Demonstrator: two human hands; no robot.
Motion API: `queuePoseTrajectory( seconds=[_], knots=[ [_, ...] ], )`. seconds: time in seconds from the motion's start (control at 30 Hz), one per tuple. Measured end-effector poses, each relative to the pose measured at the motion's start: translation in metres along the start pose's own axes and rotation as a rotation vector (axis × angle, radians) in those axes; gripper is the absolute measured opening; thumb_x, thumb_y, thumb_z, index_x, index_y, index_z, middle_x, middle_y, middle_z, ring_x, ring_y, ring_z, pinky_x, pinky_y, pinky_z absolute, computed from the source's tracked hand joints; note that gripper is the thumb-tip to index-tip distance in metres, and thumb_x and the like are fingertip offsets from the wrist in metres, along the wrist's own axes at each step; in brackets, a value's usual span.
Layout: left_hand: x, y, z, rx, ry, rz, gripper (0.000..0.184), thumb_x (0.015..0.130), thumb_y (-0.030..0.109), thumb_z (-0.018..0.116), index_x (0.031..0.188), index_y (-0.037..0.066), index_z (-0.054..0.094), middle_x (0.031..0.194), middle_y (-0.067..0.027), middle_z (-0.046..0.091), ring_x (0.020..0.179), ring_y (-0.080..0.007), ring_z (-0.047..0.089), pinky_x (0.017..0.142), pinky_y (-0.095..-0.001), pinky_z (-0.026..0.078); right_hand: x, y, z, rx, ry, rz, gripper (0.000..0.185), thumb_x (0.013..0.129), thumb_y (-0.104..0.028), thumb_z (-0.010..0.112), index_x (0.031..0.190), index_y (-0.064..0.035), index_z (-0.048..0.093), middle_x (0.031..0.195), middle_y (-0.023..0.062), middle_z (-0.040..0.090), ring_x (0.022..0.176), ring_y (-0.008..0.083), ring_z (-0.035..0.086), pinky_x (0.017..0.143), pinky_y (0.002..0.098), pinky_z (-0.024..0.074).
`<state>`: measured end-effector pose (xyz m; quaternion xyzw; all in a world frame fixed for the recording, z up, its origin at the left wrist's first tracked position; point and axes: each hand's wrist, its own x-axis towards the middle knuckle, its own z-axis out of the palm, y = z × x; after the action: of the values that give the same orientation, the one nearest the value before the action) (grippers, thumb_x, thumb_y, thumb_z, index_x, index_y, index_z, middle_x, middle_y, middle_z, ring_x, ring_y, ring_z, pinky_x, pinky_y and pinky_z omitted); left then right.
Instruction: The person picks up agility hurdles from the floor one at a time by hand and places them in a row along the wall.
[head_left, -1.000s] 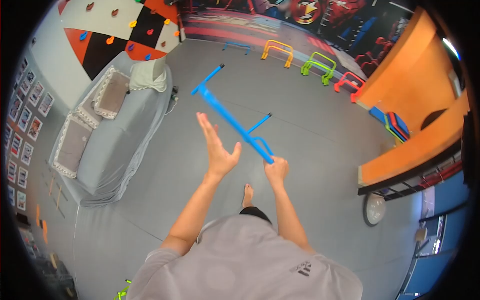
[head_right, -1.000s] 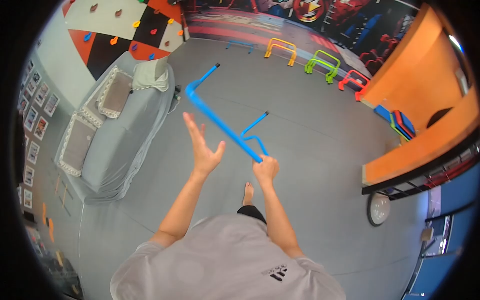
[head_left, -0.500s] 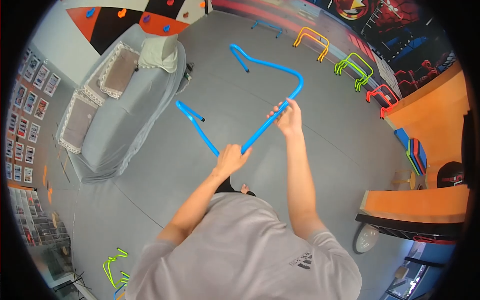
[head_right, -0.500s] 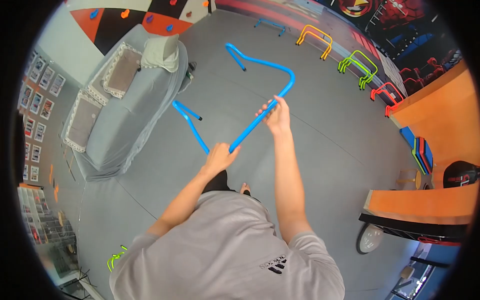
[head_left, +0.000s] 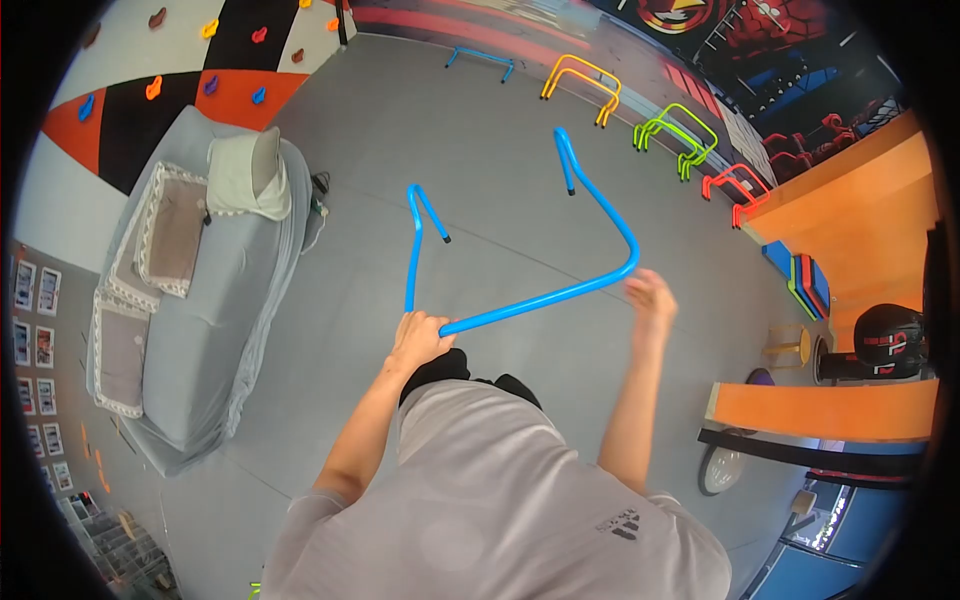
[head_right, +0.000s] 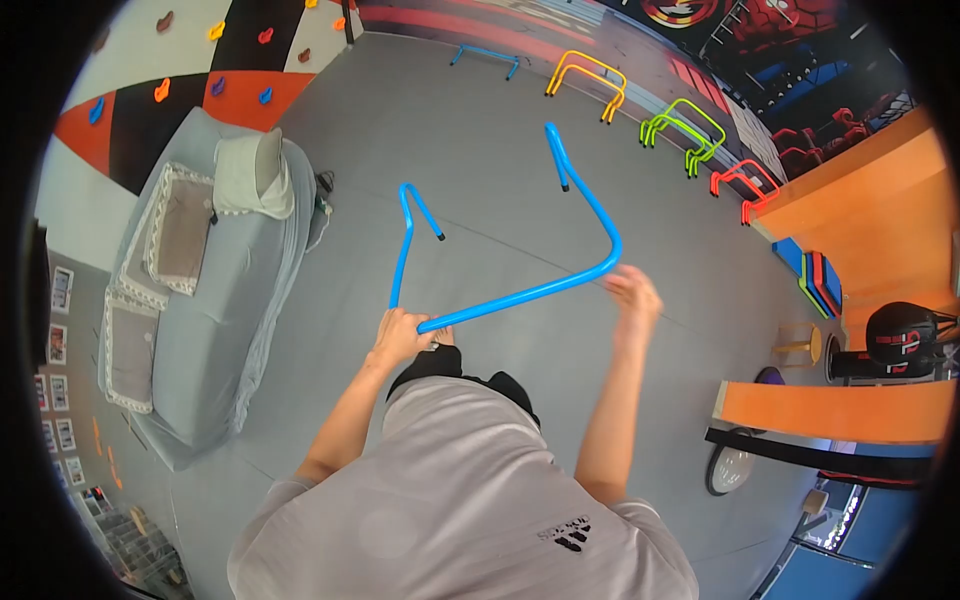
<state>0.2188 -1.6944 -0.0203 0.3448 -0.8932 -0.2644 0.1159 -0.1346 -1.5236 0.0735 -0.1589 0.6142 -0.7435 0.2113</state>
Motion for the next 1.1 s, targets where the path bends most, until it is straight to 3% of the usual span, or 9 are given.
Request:
queuePoseTrajectory(
  seconds=[0.07,0.17,0.3,0.4,0.5,0.6,0.7,0.9,1.1],
  knots=[
    [0.041,-0.019,-0.023,-0.008,0.055,0.076,0.019,0.081,0.025,0.068,0.070,0.010,0.072,0.054,-0.0145,0.058,0.053,-0.0371,0.058,0.056,-0.0454,0.049,0.038,-0.022,-0.017,-0.047,0.144,-0.107,0.020,0.095,-0.015,0.058,0.101,0.0027,0.067,0.087,0.0109,0.069,0.081,0.0187,0.068,0.075,0.0324,0.0552],
    [0.094,-0.035,-0.047,0.018,0.056,0.145,0.018,0.080,0.027,0.068,0.074,0.011,0.073,0.054,-0.0145,0.059,0.053,-0.0365,0.059,0.056,-0.0452,0.049,0.070,-0.041,0.019,-0.469,-0.004,-0.295,0.016,0.094,-0.011,0.059,0.097,0.0022,0.068,0.085,0.0079,0.068,0.079,0.0173,0.066,0.075,0.0297,0.0530],
    [0.153,-0.055,-0.062,0.112,0.022,0.161,0.017,0.080,0.028,0.069,0.079,0.013,0.075,0.057,-0.0138,0.062,0.055,-0.0349,0.061,0.057,-0.0449,0.050,0.114,-0.036,0.115,-0.668,-0.334,-0.500,0.014,0.091,-0.011,0.063,0.090,0.0016,0.069,0.085,0.0099,0.069,0.079,0.0196,0.066,0.073,0.0314,0.0514],
    [0.202,-0.074,-0.074,0.149,-0.024,0.134,0.015,0.080,0.028,0.069,0.080,0.014,0.076,0.058,-0.0132,0.063,0.057,-0.0336,0.062,0.058,-0.0443,0.051,0.170,0.005,0.157,-0.996,-0.539,-0.611,0.028,0.090,-0.024,0.065,0.078,0.0000,0.070,0.076,0.0134,0.069,0.074,0.0271,0.067,0.074,0.0372,0.0524],
    [0.261,-0.099,-0.068,0.172,0.043,0.163,0.016,0.080,0.025,0.069,0.072,0.013,0.074,0.053,-0.0124,0.060,0.051,-0.0347,0.059,0.054,-0.0437,0.049,0.225,0.051,0.176,-1.481,-0.739,0.017,0.046,0.089,-0.039,0.062,0.063,-0.0014,0.068,0.065,0.0174,0.065,0.067,0.0353,0.065,0.072,0.0443,0.0518],
    [0.319,-0.125,-0.068,0.200,0.039,0.121,0.018,0.080,0.025,0.069,0.069,0.012,0.074,0.054,-0.0129,0.060,0.052,-0.0357,0.059,0.055,-0.0442,0.049,0.272,0.122,0.194,-1.528,-0.497,-0.293,0.054,0.089,-0.042,0.057,0.053,-0.0023,0.065,0.052,0.0184,0.059,0.059,0.0387,0.062,0.068,0.0483,0.0503],
    [0.363,-0.142,-0.080,0.234,-0.019,-0.039,0.016,0.080,0.025,0.069,0.073,0.012,0.074,0.060,-0.0135,0.063,0.059,-0.0355,0.062,0.059,-0.0441,0.051,0.328,0.165,0.230,-1.399,-0.434,-0.495,0.051,0.089,-0.036,0.057,0.054,-0.0003,0.064,0.051,0.0201,0.057,0.055,0.0406,0.060,0.065,0.0492,0.0490],
    [0.415,-0.187,-0.087,0.107,0.146,-0.205,0.023,0.081,0.020,0.068,0.062,0.007,0.067,0.053,-0.0183,0.055,0.054,-0.0415,0.056,0.053,-0.0457,0.046,0.426,0.153,0.345,-1.262,-0.623,-0.681,0.047,0.086,-0.029,0.060,0.048,-0.0011,0.060,0.047,0.0187,0.053,0.048,0.0384,0.055,0.065,0.0460,0.0489],
    [0.522,-0.220,-0.105,0.100,0.165,-0.235,0.028,0.083,0.018,0.066,0.059,0.003,0.062,0.053,-0.0190,0.053,0.055,-0.0427,0.055,0.052,-0.0462,0.045,0.515,0.148,0.414,-1.194,-0.555,-0.785,0.041,0.081,-0.022,0.064,0.045,-0.0029,0.059,0.043,0.0148,0.050,0.043,0.0327,0.051,0.066,0.0410,0.0466]
  ],
)
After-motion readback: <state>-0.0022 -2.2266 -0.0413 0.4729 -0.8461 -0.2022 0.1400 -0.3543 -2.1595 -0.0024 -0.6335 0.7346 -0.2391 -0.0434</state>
